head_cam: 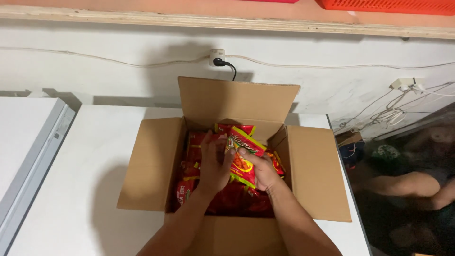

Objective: Wiping down individual snack bags with a cloth and placing them into a box or onto a shelf.

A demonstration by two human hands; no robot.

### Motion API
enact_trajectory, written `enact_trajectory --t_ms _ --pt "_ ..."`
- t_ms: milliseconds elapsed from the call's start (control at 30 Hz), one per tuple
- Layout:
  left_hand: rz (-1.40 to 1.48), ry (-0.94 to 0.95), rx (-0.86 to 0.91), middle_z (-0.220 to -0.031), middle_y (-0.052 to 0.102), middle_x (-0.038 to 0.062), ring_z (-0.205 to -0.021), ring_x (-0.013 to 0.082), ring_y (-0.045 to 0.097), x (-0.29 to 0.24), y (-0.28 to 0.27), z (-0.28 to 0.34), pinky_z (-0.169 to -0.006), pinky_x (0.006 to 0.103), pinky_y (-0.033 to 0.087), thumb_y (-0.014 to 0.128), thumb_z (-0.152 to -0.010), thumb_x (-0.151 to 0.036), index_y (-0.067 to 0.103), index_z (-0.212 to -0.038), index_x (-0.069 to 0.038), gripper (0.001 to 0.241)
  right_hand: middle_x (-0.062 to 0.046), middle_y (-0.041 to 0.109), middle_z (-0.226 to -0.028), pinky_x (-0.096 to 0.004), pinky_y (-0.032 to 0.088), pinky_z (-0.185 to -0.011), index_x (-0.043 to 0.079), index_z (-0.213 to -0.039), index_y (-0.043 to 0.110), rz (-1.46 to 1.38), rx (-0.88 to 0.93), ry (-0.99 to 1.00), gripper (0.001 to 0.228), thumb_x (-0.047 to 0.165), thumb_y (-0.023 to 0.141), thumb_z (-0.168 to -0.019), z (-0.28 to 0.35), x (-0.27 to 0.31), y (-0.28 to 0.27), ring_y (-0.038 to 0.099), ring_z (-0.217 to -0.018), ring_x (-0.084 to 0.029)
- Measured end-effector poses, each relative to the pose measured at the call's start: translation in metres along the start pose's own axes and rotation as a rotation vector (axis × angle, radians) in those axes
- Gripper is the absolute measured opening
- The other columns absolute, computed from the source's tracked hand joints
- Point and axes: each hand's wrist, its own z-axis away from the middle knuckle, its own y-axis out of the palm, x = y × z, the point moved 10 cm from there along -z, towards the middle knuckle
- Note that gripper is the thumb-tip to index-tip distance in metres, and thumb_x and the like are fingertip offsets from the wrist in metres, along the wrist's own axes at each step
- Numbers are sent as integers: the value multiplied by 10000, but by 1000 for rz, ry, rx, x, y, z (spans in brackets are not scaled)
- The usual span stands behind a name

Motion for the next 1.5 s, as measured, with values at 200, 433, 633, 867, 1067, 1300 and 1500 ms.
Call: enact_trajectory --t_ms 200,433,633,867,1067,1300,1500 --pt "982 -786 289 -1365 609 99 -1189 159 595 61 62 25 -1000 343 506 623 -977 -304 468 -1411 -158 484 -199 755 -1125 -499 624 -686 -7 -1259 630 -394 143 64 536 424 686 -945 3 11 25 758 -903 -338" --pt "1144 -920 561 -1150 741 68 -1015 158 709 49 79 40 -926 354 560 671 -958 -291 606 -1301 17 466 -183 756 -1045 -366 604 -758 -63 -1185 693 188 -471 -244 447 340 671 -993 0 29 -46 722 -827 -200" --pt "728 -913 671 -1050 772 69 -920 147 728 66 80 53 -846 345 574 664 -916 -410 677 -1242 -10 517 -178 740 -1005 -361 580 -732 -25 -1097 683 26 -531 -59 386 343 625 -994 3 10 -52 707 -796 -209" --pt "426 -698 438 -1009 749 156 -908 228 703 93 66 45 -821 389 557 557 -1002 -498 640 -1215 -2 546 -130 766 -1118 -264 529 -844 -1 -1202 725 474 -553 -237 483 433 600 -1032 0 23 -62 689 -948 -130" --pt "430 -728 271 -940 760 214 -866 304 734 79 37 34 -776 409 557 465 -1004 -522 666 -1134 31 603 -123 744 -864 -323 526 -466 34 -1062 741 521 -379 66 479 482 602 -966 9 5 -22 670 -654 -185" --pt "213 -774 259 -920 745 245 -872 368 741 69 20 16 -777 447 547 514 -974 -495 702 -1067 22 558 -72 648 -764 -312 494 -663 -51 -866 699 631 -472 -80 583 490 605 -1062 -10 -10 -67 554 -717 -131" --pt "126 -594 215 -972 731 272 -955 414 678 89 32 25 -828 473 509 425 -1087 -465 716 -1060 31 576 -20 759 -858 -292 531 -777 32 -971 745 571 -457 -103 475 475 575 -981 3 19 -31 644 -782 -97"
